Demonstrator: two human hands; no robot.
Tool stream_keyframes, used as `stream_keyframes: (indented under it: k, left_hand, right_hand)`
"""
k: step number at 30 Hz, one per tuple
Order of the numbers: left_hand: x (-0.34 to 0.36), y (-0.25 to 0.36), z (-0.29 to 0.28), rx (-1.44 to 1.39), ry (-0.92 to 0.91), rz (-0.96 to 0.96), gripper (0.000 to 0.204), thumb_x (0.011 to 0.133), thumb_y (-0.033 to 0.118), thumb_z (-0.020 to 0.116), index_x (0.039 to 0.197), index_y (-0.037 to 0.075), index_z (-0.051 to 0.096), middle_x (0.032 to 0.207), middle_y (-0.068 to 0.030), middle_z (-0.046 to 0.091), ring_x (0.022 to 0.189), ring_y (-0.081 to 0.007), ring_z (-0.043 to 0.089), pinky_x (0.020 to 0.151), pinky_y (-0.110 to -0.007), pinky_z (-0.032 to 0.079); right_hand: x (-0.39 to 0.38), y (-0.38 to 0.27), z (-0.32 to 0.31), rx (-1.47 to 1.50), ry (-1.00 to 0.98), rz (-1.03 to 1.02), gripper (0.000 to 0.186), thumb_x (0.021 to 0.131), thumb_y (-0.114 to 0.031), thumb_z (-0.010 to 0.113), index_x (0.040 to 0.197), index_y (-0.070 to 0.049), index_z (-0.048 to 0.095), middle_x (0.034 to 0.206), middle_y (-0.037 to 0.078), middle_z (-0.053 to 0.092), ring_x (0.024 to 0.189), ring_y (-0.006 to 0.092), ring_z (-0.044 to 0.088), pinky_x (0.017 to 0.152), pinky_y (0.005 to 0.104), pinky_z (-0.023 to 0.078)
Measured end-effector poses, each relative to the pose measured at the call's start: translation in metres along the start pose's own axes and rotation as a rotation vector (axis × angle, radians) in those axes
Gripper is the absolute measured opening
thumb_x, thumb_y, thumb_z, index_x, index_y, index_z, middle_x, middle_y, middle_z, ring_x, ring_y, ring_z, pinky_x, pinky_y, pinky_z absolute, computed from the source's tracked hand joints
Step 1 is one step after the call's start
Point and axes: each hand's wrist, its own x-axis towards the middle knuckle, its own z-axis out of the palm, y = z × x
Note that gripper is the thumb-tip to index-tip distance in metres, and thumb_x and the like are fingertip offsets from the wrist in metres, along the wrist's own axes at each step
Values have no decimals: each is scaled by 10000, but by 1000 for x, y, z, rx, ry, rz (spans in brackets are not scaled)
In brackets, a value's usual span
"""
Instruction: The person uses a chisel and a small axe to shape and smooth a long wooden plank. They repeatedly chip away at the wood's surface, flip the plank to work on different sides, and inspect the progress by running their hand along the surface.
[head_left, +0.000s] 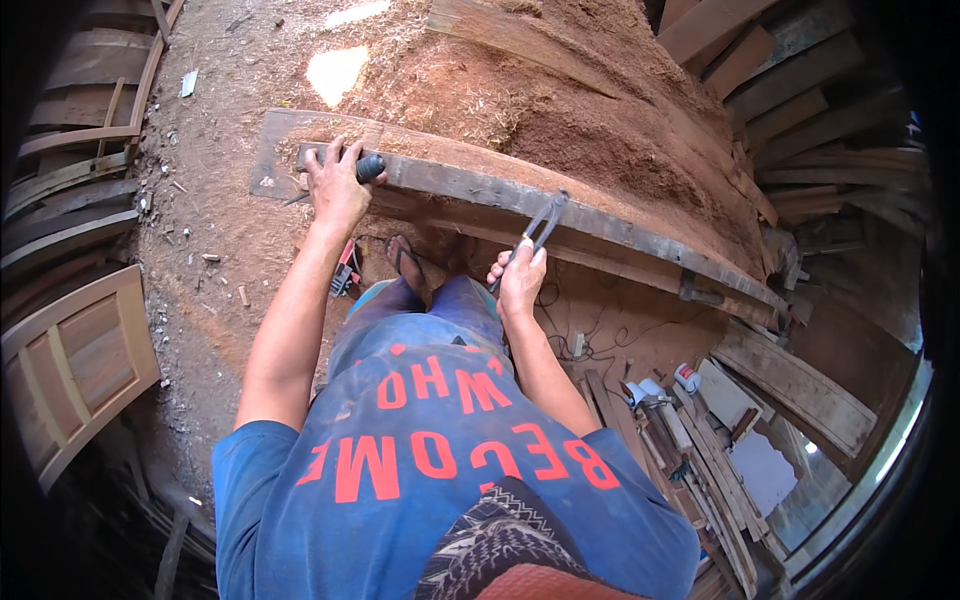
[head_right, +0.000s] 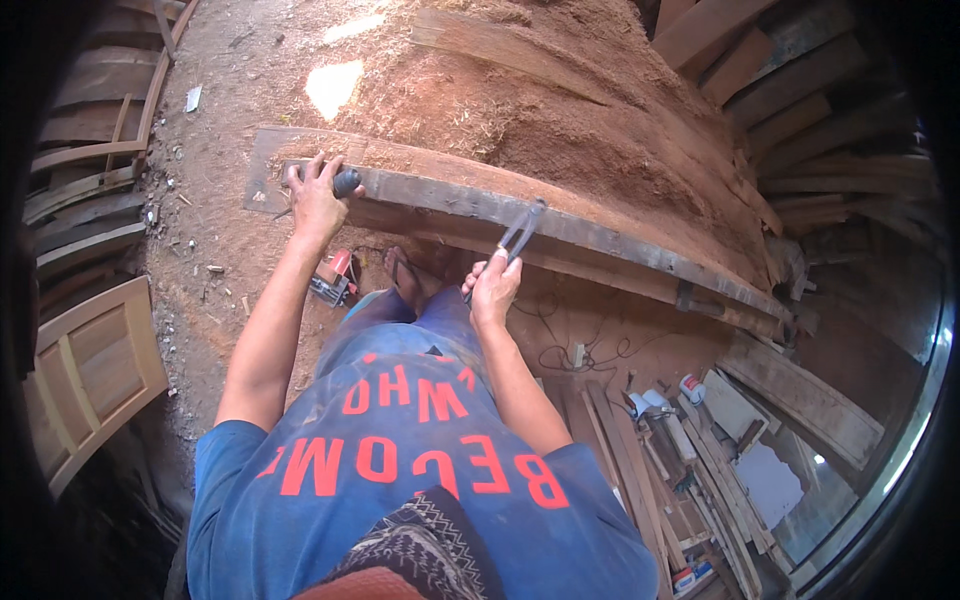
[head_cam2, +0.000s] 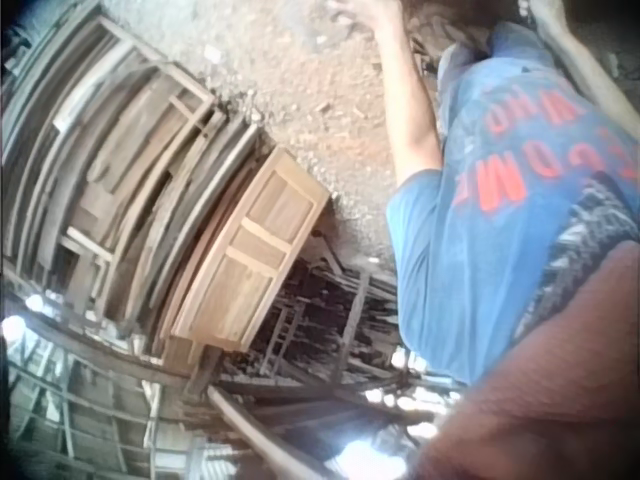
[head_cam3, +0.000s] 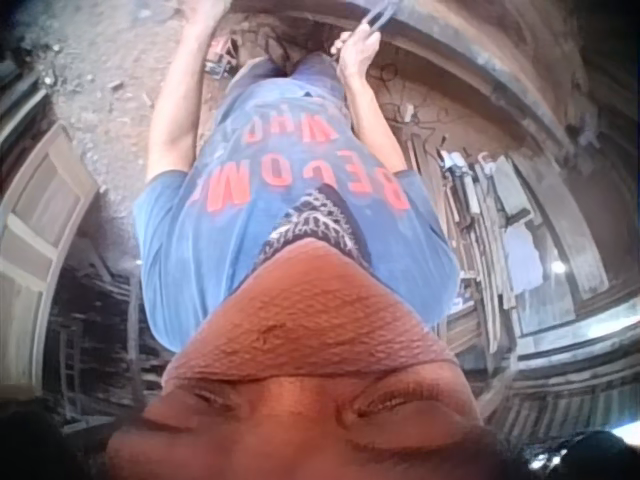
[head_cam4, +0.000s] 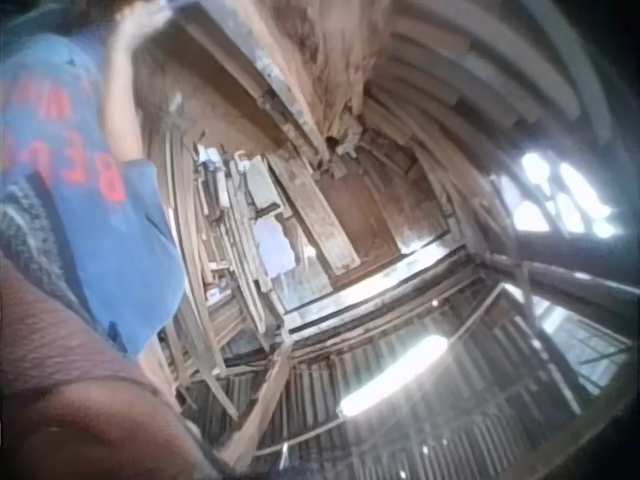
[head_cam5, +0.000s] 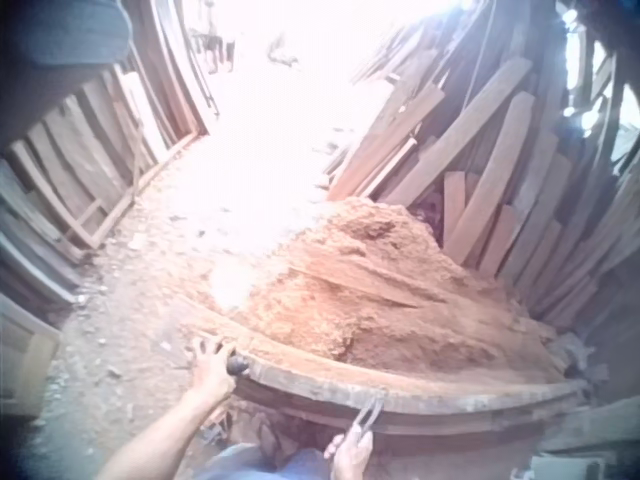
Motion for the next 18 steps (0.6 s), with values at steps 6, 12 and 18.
stream_keyframes:
  k: [6,12,18]
  left_hand:
    - [1,-8,3,-19,9,16,670,834,418,868,1424,188,647,1571,-123,500,1475,-509,293,1223,-605,323]
    - [-1,-1,0,17,0,2,655,843,413,864,1418,185,650,1565,-111,505,1460,-498,309,1230,-587,324]
    - [1,-6,5,31,27,-3,686,819,441,879,1419,196,654,1567,-89,500,1460,-478,315,1217,-568,356]
  right_hand:
    - [-9,-1,-18,-267,-200,91,228,1129,-315,460,1069,-95,448,683,37,531,464,116,497,393,298,430]
    - [-9,3,3,-336,-293,155,243,1137,-323,466,1042,-101,437,670,39,534,475,116,508,393,298,443]
    - [11,21,-20,28,-9,-66,229,1135,-312,477,1042,-113,411,714,45,539,493,120,529,408,299,465]
